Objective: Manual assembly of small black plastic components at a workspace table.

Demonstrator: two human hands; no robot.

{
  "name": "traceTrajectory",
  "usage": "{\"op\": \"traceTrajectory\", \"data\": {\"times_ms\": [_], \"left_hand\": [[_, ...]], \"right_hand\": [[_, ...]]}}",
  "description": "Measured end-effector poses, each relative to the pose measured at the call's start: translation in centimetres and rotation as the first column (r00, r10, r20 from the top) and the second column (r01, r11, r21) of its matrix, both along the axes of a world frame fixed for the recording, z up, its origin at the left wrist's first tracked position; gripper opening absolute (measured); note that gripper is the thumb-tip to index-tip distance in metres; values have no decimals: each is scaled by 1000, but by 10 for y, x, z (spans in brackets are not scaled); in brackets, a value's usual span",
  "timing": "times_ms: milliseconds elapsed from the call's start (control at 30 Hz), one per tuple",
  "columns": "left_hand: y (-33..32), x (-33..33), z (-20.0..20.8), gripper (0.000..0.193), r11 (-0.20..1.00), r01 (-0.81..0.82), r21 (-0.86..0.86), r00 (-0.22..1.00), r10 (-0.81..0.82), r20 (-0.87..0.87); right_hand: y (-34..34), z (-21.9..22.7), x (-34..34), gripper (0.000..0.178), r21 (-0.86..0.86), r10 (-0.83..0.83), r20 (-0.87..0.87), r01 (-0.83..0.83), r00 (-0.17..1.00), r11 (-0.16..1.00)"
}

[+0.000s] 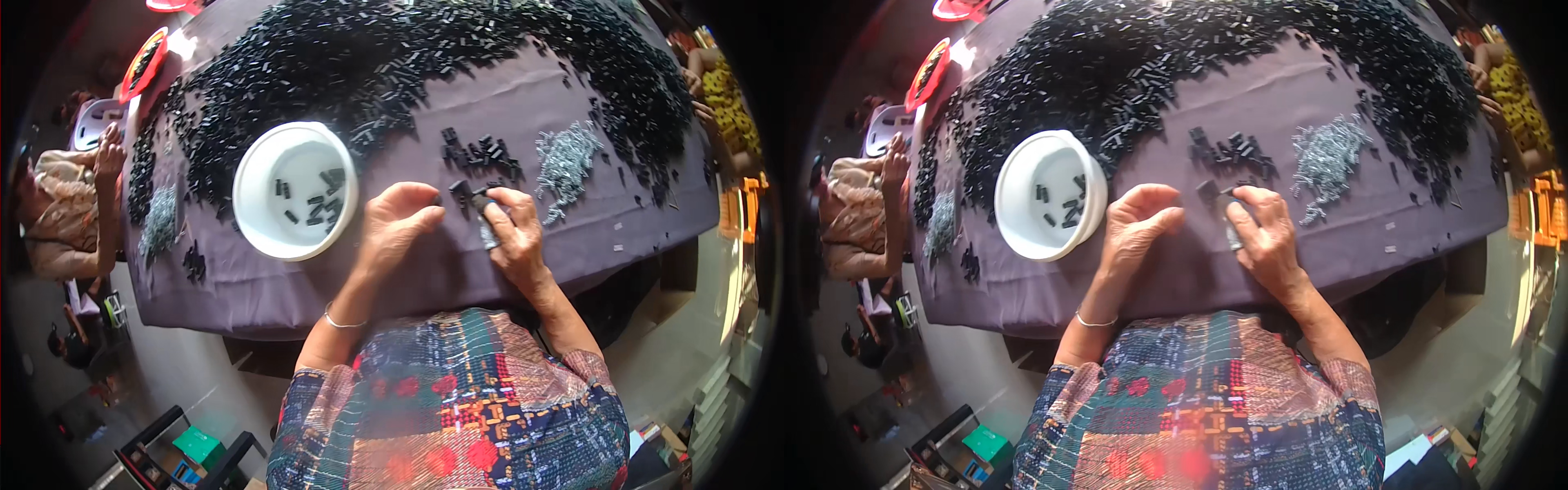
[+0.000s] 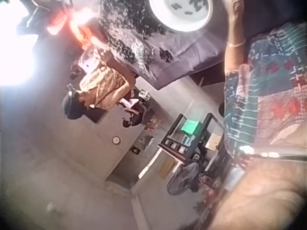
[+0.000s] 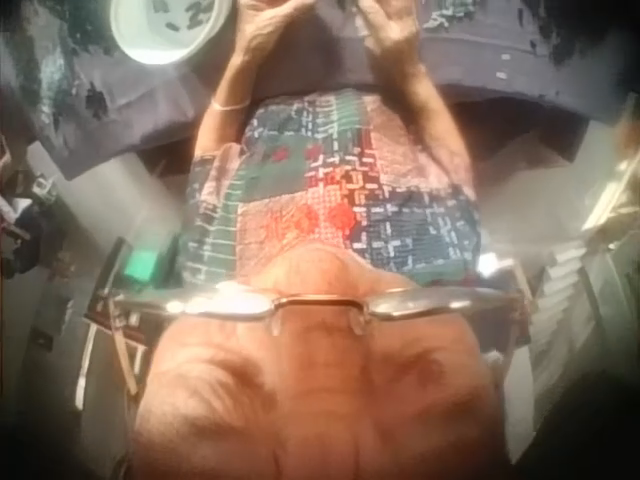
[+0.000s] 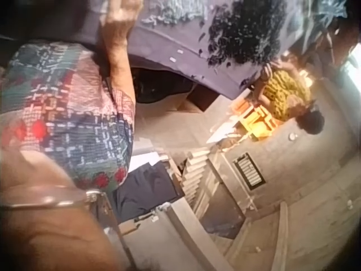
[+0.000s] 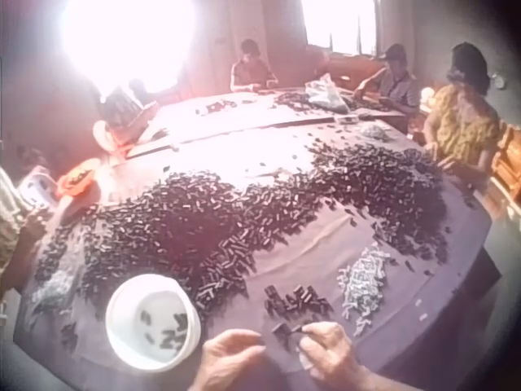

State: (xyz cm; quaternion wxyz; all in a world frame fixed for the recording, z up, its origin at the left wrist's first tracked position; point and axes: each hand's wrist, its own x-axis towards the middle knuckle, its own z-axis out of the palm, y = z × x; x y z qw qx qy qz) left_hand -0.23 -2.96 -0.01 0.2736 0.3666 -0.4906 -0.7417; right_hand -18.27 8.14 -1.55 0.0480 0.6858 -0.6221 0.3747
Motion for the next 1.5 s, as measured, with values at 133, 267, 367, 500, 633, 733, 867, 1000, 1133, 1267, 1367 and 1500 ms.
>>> {"op": "traceTrajectory", "data": {"times_ms": [133, 267, 367, 500, 633, 733, 867, 1000, 1133, 1267, 1367, 1500], "left_hand": [[-3, 6, -3, 26, 999, -2, 33, 1000, 3, -22], [-3, 10, -7, 24, 998, -4, 57, 998, 8, -66], [-3, 7, -1, 27, 993, -18, 113, 991, 33, -128], [-8, 14, -4, 28, 986, 13, 168, 995, 5, -104], [-7, 14, 0, 13, 976, 7, 219, 982, 34, -185], [-4, 11, 0, 13, 979, 2, 205, 975, 43, -217], [-6, 17, -10, 13, 979, -1, 206, 969, 52, -240], [-4, 15, -12, 14, 968, 10, 250, 958, 63, -281], [-1, 11, -3, 12, 971, -33, 236, 978, 80, -192], [0, 15, -3, 13, 977, -44, 211, 977, 86, -196], [2, 15, -1, 12, 977, -32, 211, 980, 72, -188], [0, 15, -8, 12, 977, -12, 213, 966, 67, -250]], "right_hand": [[-3, -1, 4, 39, -10, -25, 72, 26, 997, 1000], [-5, -2, 0, 37, -49, -86, 96, 91, 992, 995], [-7, 3, -2, 36, -78, -101, 101, 109, 990, 991], [-8, 2, -3, 35, -56, -118, 134, 127, 984, 990], [-4, 2, -1, 36, -23, -119, 133, 123, 984, 992], [-8, 9, 8, 35, 8, -46, 24, 46, 999, 999], [-20, 19, 16, 25, 132, -109, -110, 123, 988, 984], [-25, 12, 24, 26, 151, -219, -208, 253, 953, 956], [-28, 8, 29, 25, 171, -209, -211, 246, 955, 954], [-21, 7, 28, 32, 104, -95, -63, 101, 993, 989], [-1, 13, 0, 35, 20, -165, -44, 166, 985, 986], [27, 21, -47, 24, 52, -436, -165, 449, 885, 892]]}}
